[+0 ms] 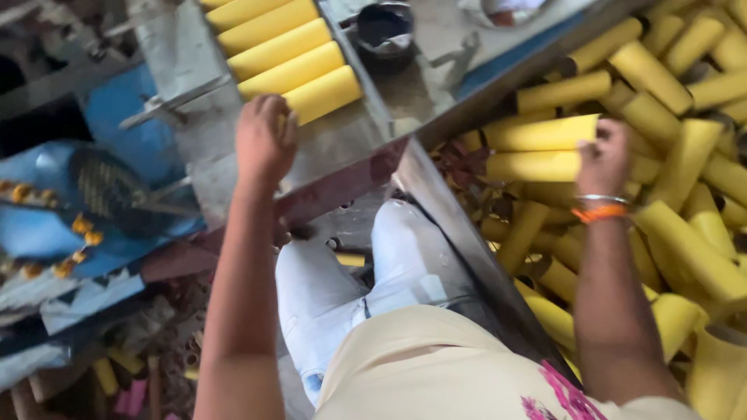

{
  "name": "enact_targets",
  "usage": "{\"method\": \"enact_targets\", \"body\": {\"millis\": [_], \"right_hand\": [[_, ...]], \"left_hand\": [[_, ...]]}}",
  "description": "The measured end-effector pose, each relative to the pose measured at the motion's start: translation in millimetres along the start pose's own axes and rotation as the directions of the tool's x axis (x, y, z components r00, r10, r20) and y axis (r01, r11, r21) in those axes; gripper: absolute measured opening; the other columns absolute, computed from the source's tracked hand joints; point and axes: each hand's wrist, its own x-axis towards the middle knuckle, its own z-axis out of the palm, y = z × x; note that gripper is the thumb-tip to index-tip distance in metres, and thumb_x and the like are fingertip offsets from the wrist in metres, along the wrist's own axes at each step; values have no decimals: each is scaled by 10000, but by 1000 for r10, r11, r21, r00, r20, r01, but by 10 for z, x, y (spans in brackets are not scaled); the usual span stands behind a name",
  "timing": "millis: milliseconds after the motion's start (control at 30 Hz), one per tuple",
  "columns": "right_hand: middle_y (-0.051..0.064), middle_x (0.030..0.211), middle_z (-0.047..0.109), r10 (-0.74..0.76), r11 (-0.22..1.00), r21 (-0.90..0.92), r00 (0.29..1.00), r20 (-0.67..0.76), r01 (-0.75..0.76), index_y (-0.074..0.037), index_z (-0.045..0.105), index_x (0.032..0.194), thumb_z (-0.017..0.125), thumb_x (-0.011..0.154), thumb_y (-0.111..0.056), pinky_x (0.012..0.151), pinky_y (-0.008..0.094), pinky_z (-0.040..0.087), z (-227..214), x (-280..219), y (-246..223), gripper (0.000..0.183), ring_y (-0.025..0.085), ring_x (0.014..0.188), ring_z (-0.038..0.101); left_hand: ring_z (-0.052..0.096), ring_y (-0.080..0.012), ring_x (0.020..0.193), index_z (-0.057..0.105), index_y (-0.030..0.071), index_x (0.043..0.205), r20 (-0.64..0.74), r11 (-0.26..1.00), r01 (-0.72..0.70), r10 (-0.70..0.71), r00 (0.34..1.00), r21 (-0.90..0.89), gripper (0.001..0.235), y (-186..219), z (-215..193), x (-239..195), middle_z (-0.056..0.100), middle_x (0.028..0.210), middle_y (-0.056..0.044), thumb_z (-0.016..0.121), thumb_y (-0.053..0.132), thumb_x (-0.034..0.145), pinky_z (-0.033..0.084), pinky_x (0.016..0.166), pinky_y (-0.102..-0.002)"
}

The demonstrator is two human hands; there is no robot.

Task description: The person repeatedly picks up yellow cylindrical objects from a metal bin and places them onto a conveyor belt. The action is continuous and repetitive, involving handling the cylinders one or two at a time.

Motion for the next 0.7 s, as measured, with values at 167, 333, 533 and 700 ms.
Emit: {"method": "enact_targets", "body": {"millis": [167,333,533,700], "right_hand": [[99,1219,677,-70,947,317,997,36,55,-34,516,1416,673,1100,36,926,260,510,-382,259,-1289,360,152,1011,625],[123,1210,680,-71,782,623,991,115,-16,9,550,1336,675,1079,107,1042,287,510,144,349,-1984,302,177,1053,639],[77,1200,655,-168,806,592,954,247,-11,-22,593,1345,669,1021,125,995,268,526,1286,531,-2214,364,149,1047,653],[67,1030,677,-6,933,342,944,331,-114,-101,616,1254,663,920,50,773,277,542,2201,593,-2351,369,137,866,655]], "left_hand": [[601,-409,972,617,47,994,-2,998,44,-44,999,-38,126,27,52,19,647,1012,-173,660,163,970,486,849,-512],[606,-412,970,593,47,993,-42,991,75,-80,996,-111,146,49,80,28,639,999,-175,637,187,988,492,834,-513],[668,-352,1006,604,58,1110,-43,949,206,-222,974,-238,232,108,65,56,662,1101,-162,615,279,1042,526,875,-462],[602,-388,1205,548,37,1365,-42,964,82,-96,995,-254,668,163,-58,69,616,1326,-191,708,524,935,493,1025,-474]]}}
